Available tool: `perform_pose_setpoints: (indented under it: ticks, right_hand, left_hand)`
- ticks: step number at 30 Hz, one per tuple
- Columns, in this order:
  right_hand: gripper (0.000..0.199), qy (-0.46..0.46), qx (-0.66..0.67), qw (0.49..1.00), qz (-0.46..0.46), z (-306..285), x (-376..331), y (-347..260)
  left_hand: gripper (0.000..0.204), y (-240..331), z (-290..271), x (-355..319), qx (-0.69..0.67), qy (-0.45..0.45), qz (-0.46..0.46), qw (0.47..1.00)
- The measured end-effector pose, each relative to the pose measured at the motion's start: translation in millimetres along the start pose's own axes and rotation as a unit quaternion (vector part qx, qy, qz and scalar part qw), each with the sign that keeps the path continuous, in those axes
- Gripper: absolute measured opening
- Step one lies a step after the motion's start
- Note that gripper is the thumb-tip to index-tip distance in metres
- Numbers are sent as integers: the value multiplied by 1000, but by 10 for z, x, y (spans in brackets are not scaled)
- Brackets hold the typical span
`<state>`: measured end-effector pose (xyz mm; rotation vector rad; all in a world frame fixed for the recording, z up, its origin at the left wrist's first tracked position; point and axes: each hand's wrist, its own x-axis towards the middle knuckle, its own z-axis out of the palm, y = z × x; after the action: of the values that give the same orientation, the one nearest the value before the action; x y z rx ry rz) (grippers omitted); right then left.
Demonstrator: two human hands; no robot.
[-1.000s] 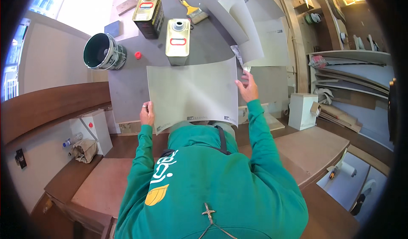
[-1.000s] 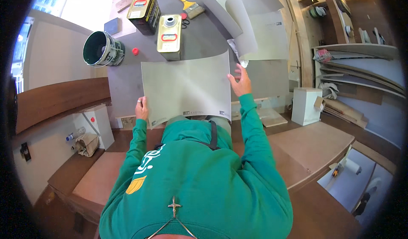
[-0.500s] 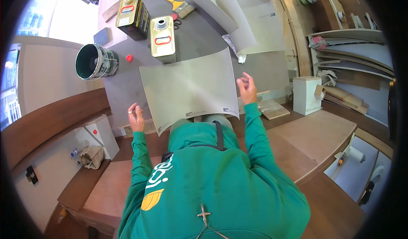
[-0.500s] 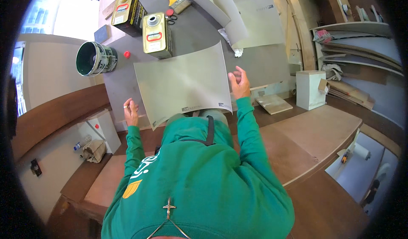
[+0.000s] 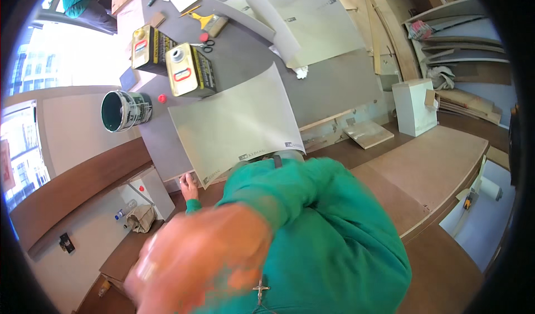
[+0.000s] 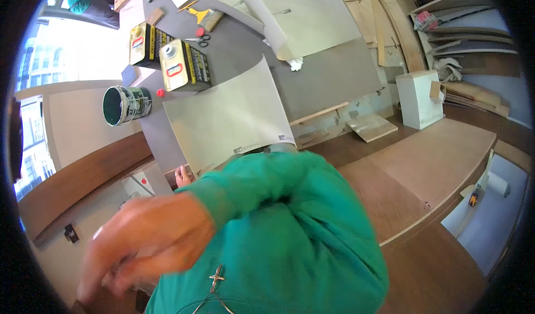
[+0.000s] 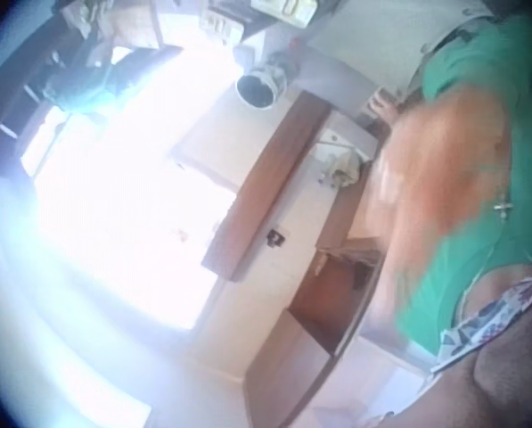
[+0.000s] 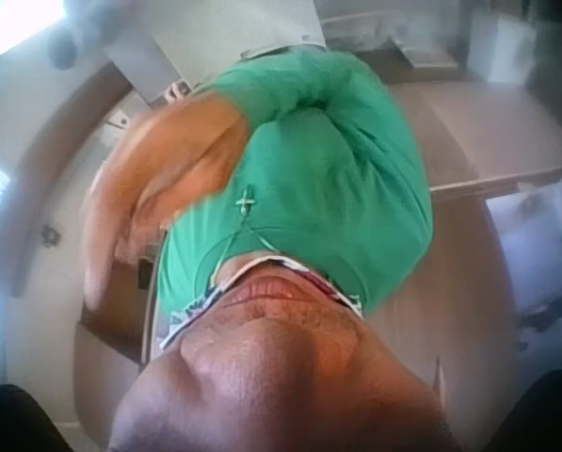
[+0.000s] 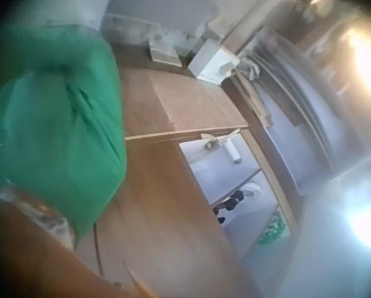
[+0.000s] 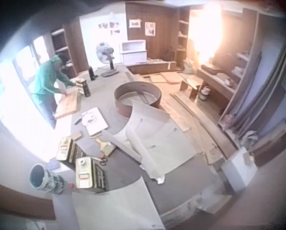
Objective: The person applies a liquid adhesive to a thin flexible board. They start by sanding the surface with a block, then pour a yellow liquid from a metal container onto the board and spread it across the surface using a plastic scraper.
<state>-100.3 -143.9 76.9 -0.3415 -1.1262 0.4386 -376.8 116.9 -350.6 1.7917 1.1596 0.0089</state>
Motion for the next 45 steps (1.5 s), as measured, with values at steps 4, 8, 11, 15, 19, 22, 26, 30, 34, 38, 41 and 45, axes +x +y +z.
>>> perform_pose_setpoints:
  ticks: [4,8,11,15,19,22,26,30,34,38,41,45]
  right_hand:
    - [19,-46,46,993,-98,132,527,-426]
    - [21,-53,118,988,-86,53,532,-511]
    - [24,-59,156,983,-69,8,542,-422]
    - [29,-63,178,981,-47,-12,621,-202]
    - [33,65,50,992,97,-489,444,376]
    - [39,98,-237,937,239,-690,133,889]
    - [35,239,-303,767,513,-936,-1239,1515]
    - [31,350,-369,646,570,-724,-2665,2033]
    - [31,461,-423,503,596,-257,-3328,2526]
    - [33,425,-424,523,605,-46,-3553,3073]
    - [35,471,-420,444,636,339,-3685,2731]
    - [35,593,-451,360,561,623,-3778,2553]
  left_hand:
    - [46,-407,-217,-320,0,41,18,999]
    - [39,-325,-257,-594,-92,49,-98,990]
    - [37,-140,-267,-640,-95,62,-89,990]
    - [36,88,-541,-322,-55,60,-11,997]
    - [30,1454,-830,381,-468,-35,-284,836]
    - [24,753,-1550,1354,-128,130,172,968]
    - [28,1280,-2179,2746,-205,191,150,948]
    - [37,1328,-2789,4280,-209,136,99,963]
    - [38,1116,-2125,5304,-131,-5,55,990]
    - [32,917,-2213,6221,-255,-51,209,943]
    - [23,1202,-1158,6174,-389,-129,107,906]
    - [28,1296,-1046,6331,-349,-163,128,914]
